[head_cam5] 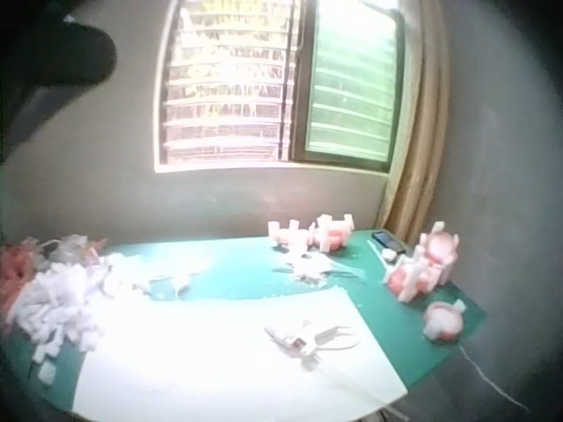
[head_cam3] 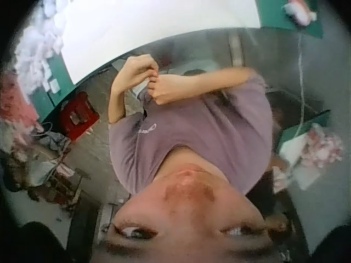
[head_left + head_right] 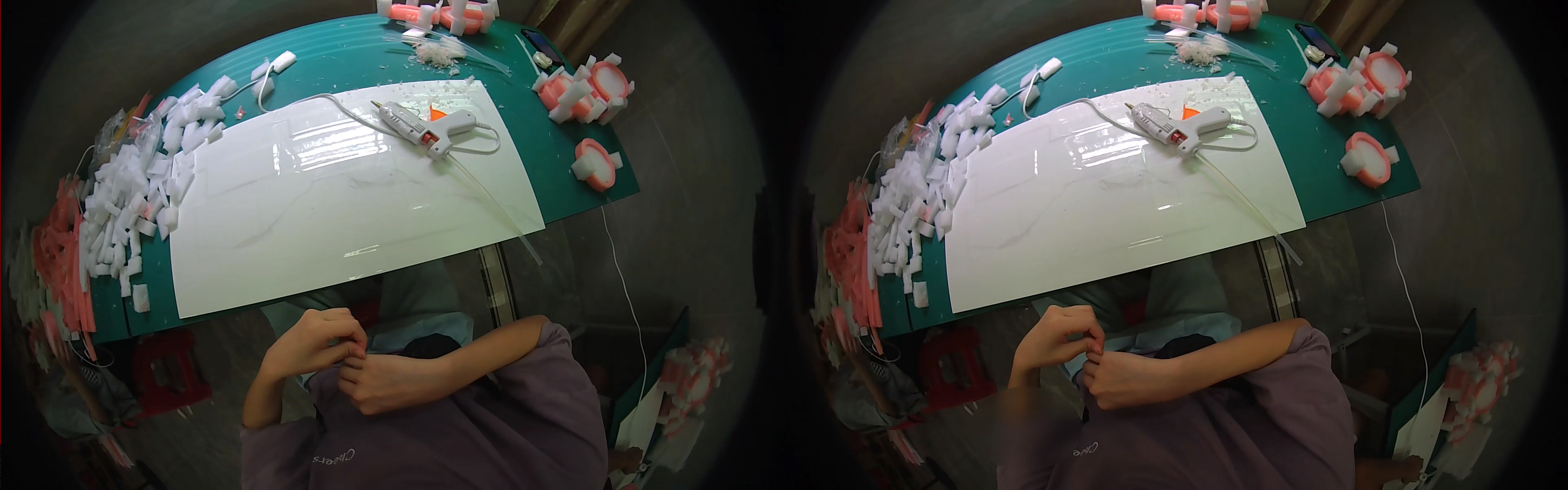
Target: Assemble small foam blocks onto a pink circular frame using a hot glue gun.
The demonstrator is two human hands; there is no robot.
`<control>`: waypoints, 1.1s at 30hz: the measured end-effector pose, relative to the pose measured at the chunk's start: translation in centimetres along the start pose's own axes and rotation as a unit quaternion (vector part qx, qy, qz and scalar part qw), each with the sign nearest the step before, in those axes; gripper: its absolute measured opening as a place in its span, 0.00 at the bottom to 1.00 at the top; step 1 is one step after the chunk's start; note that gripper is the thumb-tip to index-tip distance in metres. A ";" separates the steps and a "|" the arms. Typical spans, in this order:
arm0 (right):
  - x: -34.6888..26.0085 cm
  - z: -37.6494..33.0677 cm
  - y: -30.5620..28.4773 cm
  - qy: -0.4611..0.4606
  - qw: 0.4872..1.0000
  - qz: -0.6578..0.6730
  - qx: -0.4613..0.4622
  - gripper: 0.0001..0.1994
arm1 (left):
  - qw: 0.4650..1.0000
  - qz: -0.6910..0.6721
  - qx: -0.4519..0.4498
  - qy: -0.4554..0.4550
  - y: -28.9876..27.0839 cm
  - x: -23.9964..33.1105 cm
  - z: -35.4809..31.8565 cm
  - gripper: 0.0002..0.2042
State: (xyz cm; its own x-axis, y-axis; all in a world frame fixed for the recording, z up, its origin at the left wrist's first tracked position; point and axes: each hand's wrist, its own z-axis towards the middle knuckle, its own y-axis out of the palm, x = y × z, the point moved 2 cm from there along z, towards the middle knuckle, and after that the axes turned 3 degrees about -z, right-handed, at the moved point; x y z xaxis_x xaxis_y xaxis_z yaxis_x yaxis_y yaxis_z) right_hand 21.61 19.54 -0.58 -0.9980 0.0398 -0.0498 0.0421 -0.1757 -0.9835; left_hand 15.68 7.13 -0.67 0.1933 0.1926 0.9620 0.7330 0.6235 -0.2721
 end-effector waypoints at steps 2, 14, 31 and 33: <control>0.2 0.1 0.1 0.019 0.999 0.003 0.027 0.07 | 0.998 0.039 0.042 0.034 -0.3 0.4 -0.1 0.03; 5.0 -0.7 -2.6 0.159 0.982 -0.036 0.092 0.12 | 0.918 -0.057 0.392 -0.008 -2.2 -0.2 -2.6 0.03; 5.4 -1.3 -3.3 0.133 0.890 0.352 0.259 0.19 | 0.967 -0.042 0.252 -0.022 -2.6 1.1 -1.0 0.07; 5.4 -1.4 -3.1 0.138 0.869 0.390 0.272 0.20 | 0.974 -0.130 0.181 -0.048 -2.7 -0.2 -0.5 0.06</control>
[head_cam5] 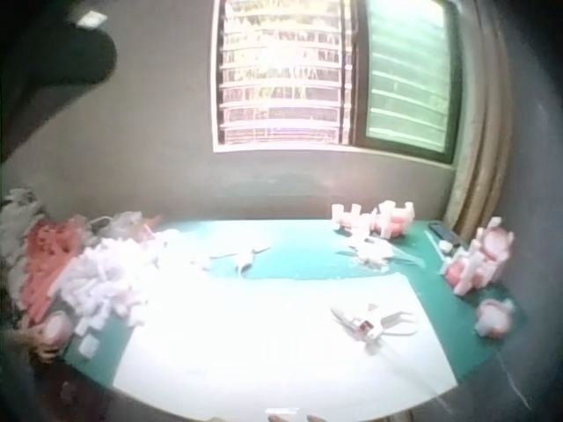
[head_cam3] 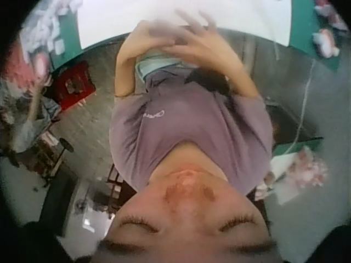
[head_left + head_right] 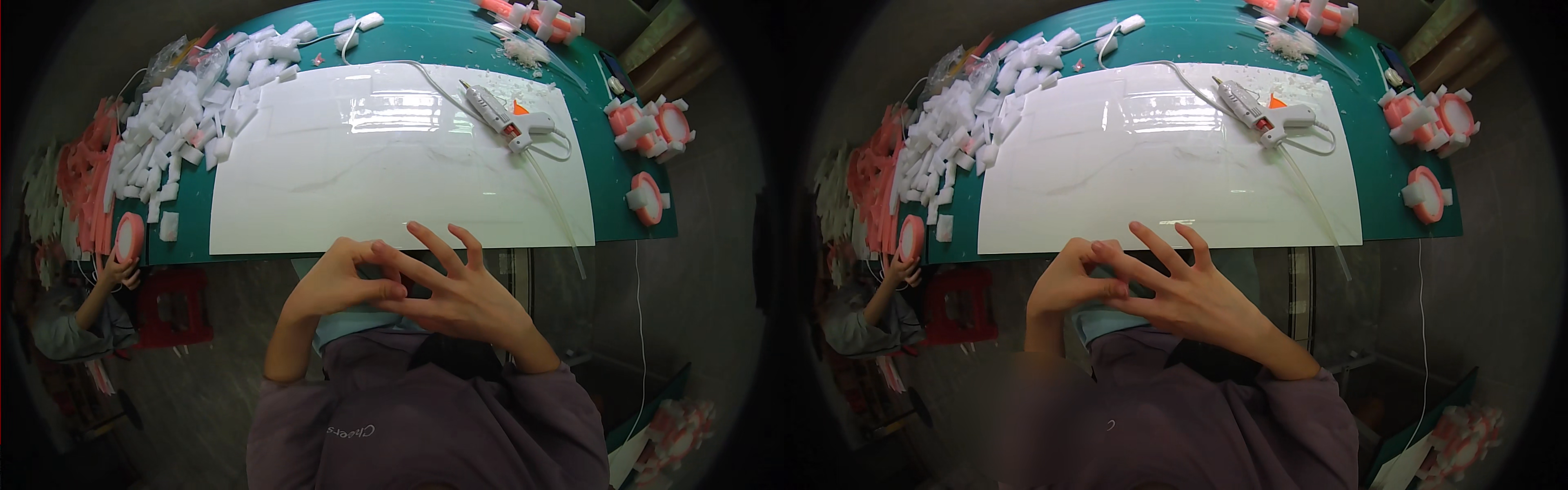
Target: Assemble small foam blocks onto a pink circular frame using a hot glue gun.
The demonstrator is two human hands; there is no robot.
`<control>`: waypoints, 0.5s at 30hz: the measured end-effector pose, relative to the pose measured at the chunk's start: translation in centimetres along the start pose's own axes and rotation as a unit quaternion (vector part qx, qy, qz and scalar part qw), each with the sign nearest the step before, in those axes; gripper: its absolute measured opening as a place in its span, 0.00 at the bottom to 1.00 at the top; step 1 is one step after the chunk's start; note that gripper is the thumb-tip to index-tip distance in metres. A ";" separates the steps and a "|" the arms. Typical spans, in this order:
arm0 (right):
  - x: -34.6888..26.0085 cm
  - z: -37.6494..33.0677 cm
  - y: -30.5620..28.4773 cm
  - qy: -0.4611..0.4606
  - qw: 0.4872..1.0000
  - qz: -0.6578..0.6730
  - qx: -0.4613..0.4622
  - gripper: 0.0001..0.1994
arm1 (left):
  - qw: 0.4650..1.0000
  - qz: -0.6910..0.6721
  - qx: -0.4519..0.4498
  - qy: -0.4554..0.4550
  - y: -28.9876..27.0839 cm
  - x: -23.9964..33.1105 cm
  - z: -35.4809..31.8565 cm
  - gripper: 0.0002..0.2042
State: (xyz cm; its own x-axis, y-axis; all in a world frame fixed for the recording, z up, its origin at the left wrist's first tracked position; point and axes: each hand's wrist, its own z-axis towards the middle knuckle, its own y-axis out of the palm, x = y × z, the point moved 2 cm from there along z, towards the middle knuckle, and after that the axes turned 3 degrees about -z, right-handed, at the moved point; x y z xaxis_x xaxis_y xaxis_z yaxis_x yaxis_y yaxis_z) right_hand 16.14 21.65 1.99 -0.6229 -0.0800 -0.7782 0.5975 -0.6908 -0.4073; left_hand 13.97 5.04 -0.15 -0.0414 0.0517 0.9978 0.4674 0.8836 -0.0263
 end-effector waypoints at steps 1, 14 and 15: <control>0.1 0.0 0.1 0.006 1.000 0.021 0.007 0.20 | 0.993 -0.076 -0.072 -0.047 0.2 -0.5 0.2 0.07; 1.4 -0.2 -1.0 0.094 0.950 0.276 0.109 0.26 | 0.987 -0.139 -0.015 -0.081 -0.7 -1.2 -0.3 0.03; 1.8 -0.3 -1.1 0.100 0.943 0.295 0.116 0.26 | 0.984 -0.166 0.015 -0.061 -0.9 -1.4 -0.5 0.03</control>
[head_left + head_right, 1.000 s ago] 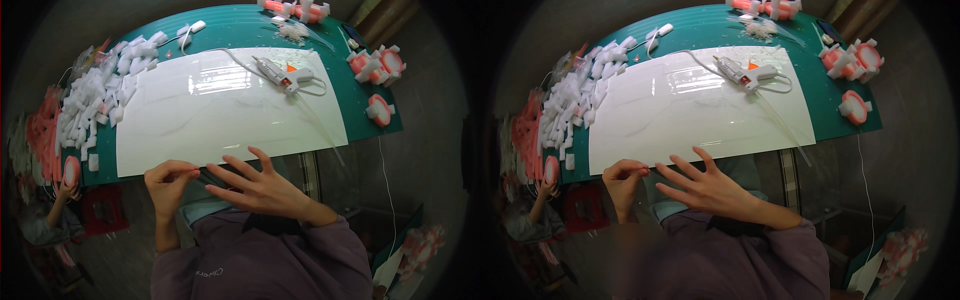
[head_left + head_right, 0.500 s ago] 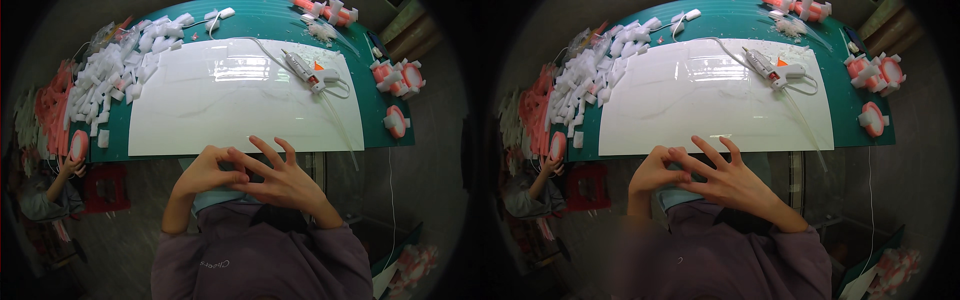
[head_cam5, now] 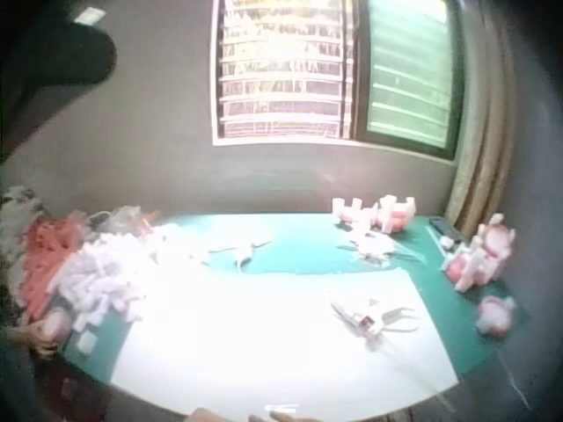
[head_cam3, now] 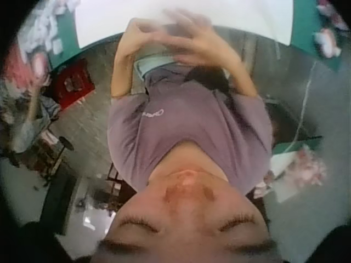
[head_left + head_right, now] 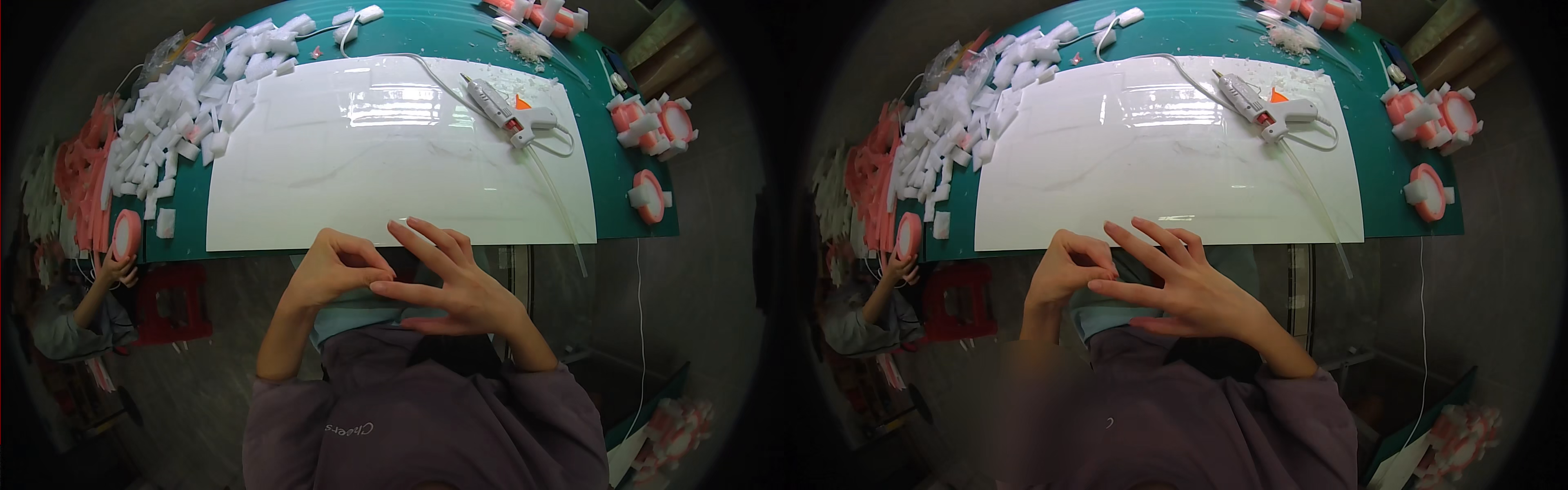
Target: Assemble small foam blocks onto a pink circular frame using a hot glue gun.
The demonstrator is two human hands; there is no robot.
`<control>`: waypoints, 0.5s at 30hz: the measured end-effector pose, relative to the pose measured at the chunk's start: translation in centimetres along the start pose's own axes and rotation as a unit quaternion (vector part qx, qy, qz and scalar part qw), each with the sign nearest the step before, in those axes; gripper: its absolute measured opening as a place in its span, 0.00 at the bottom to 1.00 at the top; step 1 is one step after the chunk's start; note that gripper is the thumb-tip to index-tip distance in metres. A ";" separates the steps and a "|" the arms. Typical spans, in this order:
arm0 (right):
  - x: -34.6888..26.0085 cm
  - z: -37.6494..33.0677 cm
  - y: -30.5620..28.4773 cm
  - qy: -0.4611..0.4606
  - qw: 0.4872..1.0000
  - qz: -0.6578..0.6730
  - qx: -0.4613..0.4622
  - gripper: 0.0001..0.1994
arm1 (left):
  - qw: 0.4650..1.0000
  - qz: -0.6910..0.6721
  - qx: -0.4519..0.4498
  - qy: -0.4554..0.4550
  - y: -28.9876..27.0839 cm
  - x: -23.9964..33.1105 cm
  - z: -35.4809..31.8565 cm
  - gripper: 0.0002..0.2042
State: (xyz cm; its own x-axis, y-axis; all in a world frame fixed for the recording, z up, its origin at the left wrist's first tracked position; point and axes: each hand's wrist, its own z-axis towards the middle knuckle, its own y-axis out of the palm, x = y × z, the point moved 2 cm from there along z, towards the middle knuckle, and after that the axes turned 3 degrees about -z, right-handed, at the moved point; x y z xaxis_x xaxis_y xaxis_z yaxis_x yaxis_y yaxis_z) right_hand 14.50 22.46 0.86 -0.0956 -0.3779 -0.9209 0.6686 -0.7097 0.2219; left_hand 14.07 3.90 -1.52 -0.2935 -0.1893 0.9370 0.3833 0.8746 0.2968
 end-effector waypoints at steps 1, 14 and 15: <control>0.3 0.0 -0.3 0.007 1.000 0.020 0.008 0.27 | 1.000 -0.001 0.000 0.000 -0.3 -0.2 -0.3 0.03; 2.4 1.3 0.3 0.101 0.949 0.277 0.114 0.31 | 0.971 -0.023 0.150 0.184 4.4 -0.8 -1.0 0.03; 2.6 1.4 0.4 0.105 0.939 0.307 0.117 0.30 | 0.969 0.001 0.155 0.190 4.9 -1.0 -0.8 0.02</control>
State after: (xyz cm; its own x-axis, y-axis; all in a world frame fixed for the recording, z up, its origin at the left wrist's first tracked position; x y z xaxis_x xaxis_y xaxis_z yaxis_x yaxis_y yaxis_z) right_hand 13.44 20.34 -0.99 0.4181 -0.6504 -0.6342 0.3679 -0.5171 0.7729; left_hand 16.96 7.96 -0.84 0.0732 -0.2875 0.9550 0.0847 0.9559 0.2813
